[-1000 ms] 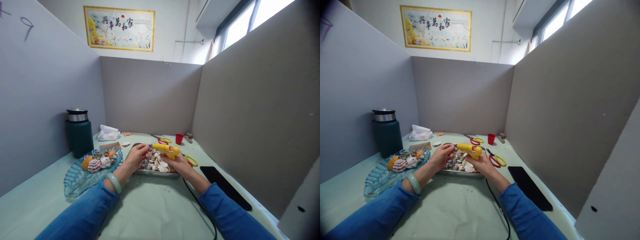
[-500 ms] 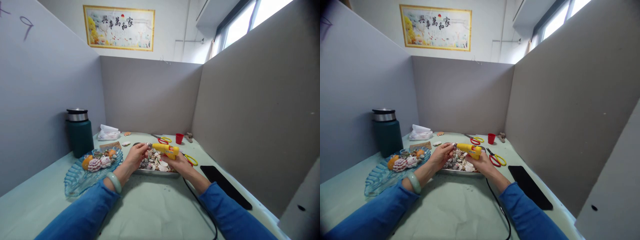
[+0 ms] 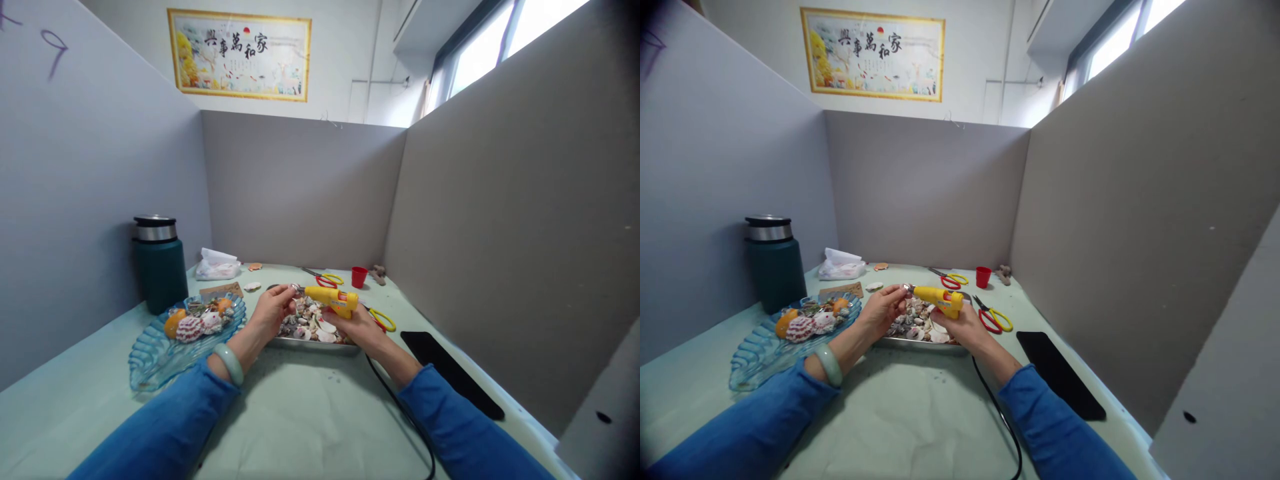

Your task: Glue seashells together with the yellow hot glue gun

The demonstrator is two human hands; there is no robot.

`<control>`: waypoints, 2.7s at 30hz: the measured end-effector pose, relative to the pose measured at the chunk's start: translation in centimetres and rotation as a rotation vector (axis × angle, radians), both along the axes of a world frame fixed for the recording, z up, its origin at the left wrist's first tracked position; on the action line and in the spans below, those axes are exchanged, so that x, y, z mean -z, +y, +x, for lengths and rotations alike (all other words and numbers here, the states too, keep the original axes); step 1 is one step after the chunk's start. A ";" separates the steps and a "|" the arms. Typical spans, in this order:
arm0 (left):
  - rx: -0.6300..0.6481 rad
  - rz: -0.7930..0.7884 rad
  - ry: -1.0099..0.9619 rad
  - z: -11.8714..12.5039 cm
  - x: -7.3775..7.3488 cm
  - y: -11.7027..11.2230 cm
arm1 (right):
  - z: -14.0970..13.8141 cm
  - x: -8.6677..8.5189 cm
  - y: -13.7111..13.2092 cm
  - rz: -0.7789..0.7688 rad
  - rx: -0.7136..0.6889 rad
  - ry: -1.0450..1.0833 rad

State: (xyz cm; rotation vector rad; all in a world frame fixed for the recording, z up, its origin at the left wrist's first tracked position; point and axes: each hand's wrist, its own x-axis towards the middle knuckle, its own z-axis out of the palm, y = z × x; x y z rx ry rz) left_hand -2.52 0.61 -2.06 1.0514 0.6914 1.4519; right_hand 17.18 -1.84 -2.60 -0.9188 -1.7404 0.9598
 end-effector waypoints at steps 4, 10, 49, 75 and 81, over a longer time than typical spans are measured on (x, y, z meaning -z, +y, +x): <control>-0.008 -0.011 -0.009 -0.1 -0.1 0.0 | 0.0 0.1 0.0 -0.012 0.006 0.003; 0.028 0.047 0.077 0.1 0.1 -0.3 | -0.2 -0.3 -0.4 0.012 -0.001 0.006; 0.520 0.072 0.093 1.7 -0.2 -2.9 | 0.5 -3.0 -2.1 0.496 -0.101 -0.222; 0.591 0.010 0.051 1.5 -0.4 -3.1 | 0.0 -2.0 -1.6 0.004 -0.257 0.125; 0.579 -0.009 0.026 1.4 -0.9 -3.5 | 0.2 -1.8 -1.3 0.038 -0.202 0.136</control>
